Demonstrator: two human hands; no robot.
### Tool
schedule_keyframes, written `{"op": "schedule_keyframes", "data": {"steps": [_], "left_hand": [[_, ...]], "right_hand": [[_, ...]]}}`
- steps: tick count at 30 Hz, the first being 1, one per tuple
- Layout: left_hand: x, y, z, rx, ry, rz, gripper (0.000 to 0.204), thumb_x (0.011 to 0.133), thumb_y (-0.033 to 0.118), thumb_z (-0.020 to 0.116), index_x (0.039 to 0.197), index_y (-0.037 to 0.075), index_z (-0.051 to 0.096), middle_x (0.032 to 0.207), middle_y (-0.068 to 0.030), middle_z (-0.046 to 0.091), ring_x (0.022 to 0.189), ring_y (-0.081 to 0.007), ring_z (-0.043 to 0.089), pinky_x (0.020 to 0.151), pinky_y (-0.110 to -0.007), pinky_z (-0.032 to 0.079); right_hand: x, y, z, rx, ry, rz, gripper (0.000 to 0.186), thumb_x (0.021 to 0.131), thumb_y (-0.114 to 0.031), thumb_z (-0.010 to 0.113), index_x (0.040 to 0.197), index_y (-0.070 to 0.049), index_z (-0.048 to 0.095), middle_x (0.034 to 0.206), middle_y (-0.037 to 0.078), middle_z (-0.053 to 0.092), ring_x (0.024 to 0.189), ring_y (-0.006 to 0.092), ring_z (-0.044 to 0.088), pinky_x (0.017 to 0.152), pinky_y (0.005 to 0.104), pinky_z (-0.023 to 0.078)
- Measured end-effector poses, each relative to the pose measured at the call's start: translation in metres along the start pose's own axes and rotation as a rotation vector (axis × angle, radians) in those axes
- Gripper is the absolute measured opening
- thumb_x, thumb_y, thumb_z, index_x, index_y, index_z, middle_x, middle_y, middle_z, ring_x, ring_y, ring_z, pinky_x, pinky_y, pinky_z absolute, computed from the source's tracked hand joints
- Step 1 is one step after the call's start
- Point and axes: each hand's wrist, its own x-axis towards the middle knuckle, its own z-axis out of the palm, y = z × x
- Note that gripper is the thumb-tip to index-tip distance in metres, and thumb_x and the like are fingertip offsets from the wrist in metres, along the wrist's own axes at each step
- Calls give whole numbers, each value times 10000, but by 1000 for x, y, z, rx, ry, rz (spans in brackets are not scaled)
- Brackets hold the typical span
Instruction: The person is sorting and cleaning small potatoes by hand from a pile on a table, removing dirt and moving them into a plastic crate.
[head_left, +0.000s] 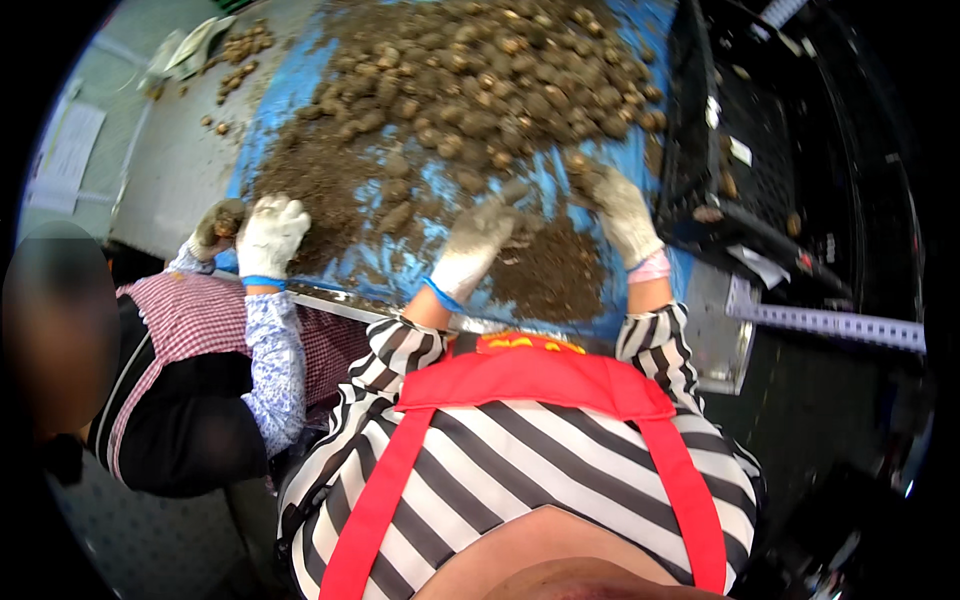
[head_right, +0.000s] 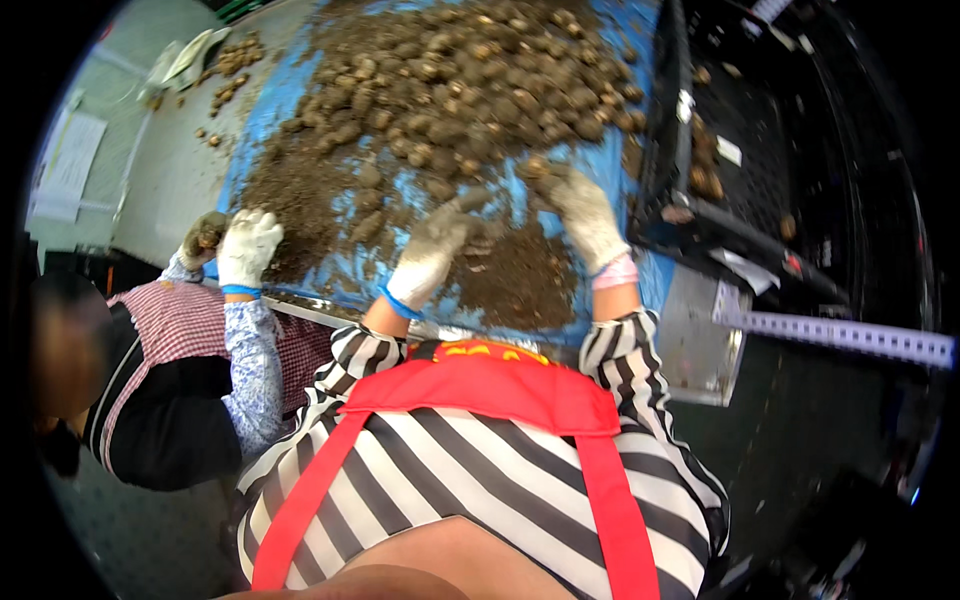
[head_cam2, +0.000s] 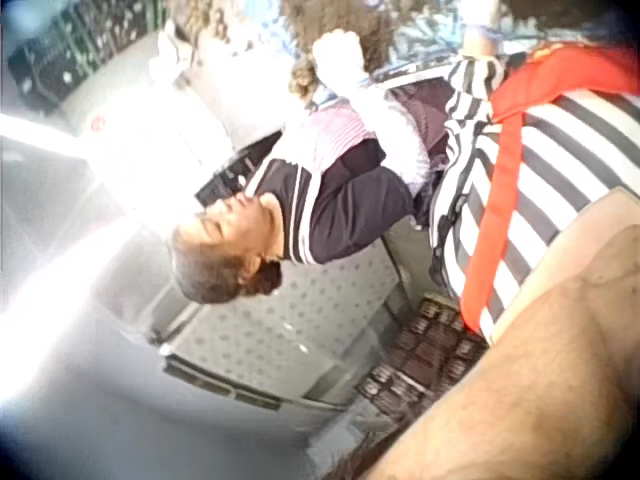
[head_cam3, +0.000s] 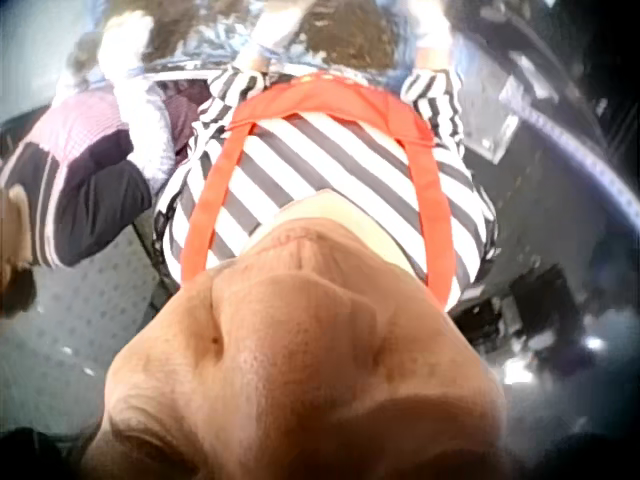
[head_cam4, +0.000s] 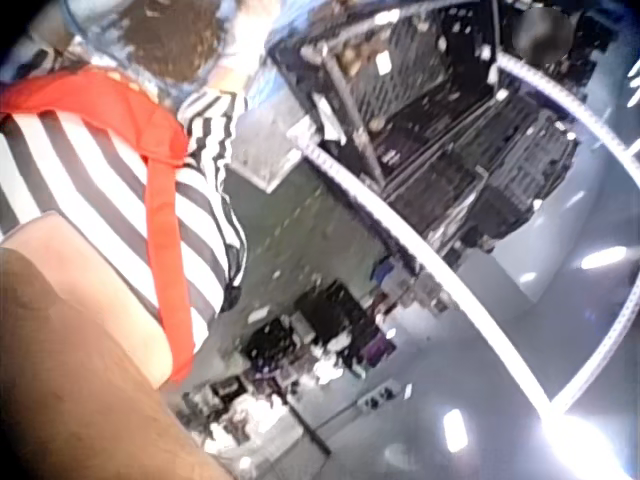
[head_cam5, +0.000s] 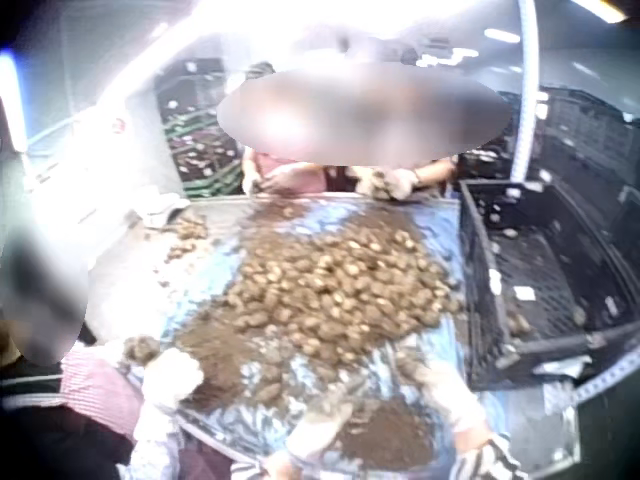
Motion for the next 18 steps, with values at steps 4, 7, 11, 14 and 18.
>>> {"op": "schedule_keyframes", "data": {"steps": [4, 7, 11, 14, 18], "left_hand": [[-10, 20, 31, -203, -6, 33, 1005, 931, 475, 750, 1626, 12, 191, 1287, -123, 653, 1047, -195, 671, 959, -420, 588], [-16, 15, 28, -280, -81, 53, 841, 957, 174, 598, 1647, 29, 139, 1240, -127, 645, 1091, -181, 639, 1033, -410, 560], [-31, 33, 35, -295, -36, 62, 878, 954, 231, 707, 1628, 11, 188, 1340, -132, 589, 1147, -191, 628, 1039, -413, 547], [-41, 31, 28, -160, 4, 33, 778, 946, 153, 649, 1599, -15, 261, 1352, -147, 596, 1178, -200, 630, 1037, -379, 545], [-55, 48, 46, -57, 77, -4, 658, 927, 29, 546, 1554, -27, 355, 1200, -102, 635, 1037, -156, 656, 924, -337, 603]], "right_hand": [[-28, -28, 35, 127, -61, 36, 384, 996, -191, 661, 1304, 35, 630, 1205, 113, 698, 1065, 178, 655, 915, 306, 536], [-45, -74, 58, 26, -63, 163, 397, 992, -206, 670, 1317, 18, 632, 1197, 130, 700, 1068, 180, 656, 941, 313, 526], [-60, -85, 67, -223, 2, 67, 459, 953, -222, 710, 1334, 20, 622, 1232, 162, 687, 1104, 220, 679, 934, 339, 542], [-69, -102, 82, -142, 160, -16, 421, 918, -203, 748, 1278, 3, 671, 1197, 165, 686, 1067, 233, 694, 884, 334, 556], [-80, -105, 92, -100, 192, 25, 240, 920, -162, 745, 1087, 10, 751, 1080, 131, 700, 973, 208, 698, 832, 316, 558]]}}
